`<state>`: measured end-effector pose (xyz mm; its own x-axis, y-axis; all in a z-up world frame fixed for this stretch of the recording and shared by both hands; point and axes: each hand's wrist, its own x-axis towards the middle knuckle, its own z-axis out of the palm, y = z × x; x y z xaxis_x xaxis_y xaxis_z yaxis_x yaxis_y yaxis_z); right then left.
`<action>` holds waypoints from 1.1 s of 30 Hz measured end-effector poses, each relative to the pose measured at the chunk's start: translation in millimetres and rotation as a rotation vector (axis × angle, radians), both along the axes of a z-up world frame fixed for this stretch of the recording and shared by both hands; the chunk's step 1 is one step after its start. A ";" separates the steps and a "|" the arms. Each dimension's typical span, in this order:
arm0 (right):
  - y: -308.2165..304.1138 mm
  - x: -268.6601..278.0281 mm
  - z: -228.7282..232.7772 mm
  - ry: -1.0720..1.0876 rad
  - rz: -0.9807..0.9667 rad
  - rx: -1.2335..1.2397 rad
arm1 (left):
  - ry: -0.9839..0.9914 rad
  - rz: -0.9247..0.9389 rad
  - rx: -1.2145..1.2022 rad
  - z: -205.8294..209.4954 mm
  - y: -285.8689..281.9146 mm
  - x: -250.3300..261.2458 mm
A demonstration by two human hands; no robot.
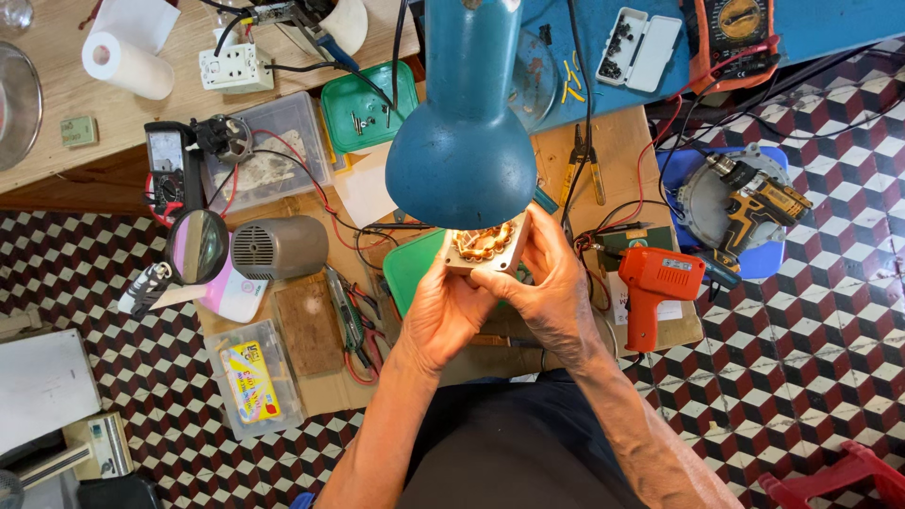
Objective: The person uses a heat gun to apply heat to a small electrical component held in a container, then removes and inspects the component by hand. The person repeatedly handles the component, turning it over and examining the copper windings and internal structure.
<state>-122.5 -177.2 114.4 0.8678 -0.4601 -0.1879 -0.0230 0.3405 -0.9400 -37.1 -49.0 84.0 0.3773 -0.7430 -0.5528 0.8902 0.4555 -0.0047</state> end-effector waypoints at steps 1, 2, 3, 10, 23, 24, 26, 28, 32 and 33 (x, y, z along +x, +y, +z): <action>2.3 0.0 2.2 0.008 -0.018 -0.037 | -0.021 -0.028 0.043 4.0 0.6 1.6; 5.3 -0.4 4.2 0.017 -0.034 -0.073 | -0.107 -0.086 0.146 8.1 1.6 3.2; 8.0 -0.7 5.8 0.025 -0.051 -0.110 | -0.194 -0.145 0.249 11.9 2.9 4.6; 13.4 -3.9 11.7 0.096 -0.098 -0.321 | -0.786 -0.055 0.755 18.5 14.0 4.6; 16.9 -10.3 13.5 0.176 -0.089 -0.584 | -1.142 -0.319 0.878 32.1 1.4 24.5; 17.2 -10.1 13.2 0.176 -0.091 -0.587 | -1.137 -0.325 0.879 33.7 0.5 24.8; 16.6 -10.7 12.5 0.173 -0.078 -0.608 | -1.124 -0.354 0.917 37.2 -0.5 24.5; 17.2 -11.3 11.8 0.175 -0.075 -0.623 | -1.107 -0.403 0.989 40.4 0.6 23.6; 18.0 -13.0 10.2 0.177 -0.079 -0.628 | -1.142 -0.393 1.052 39.9 0.7 24.8; 18.2 -13.2 10.0 0.173 -0.076 -0.625 | -1.132 -0.406 1.069 39.8 1.2 24.9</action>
<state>-135.7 -159.0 124.4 0.8098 -0.5867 0.0012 -0.1886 -0.2623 -0.9464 -12.2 -47.9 123.7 0.8164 -0.3665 -0.4463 0.2722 -0.4373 0.8571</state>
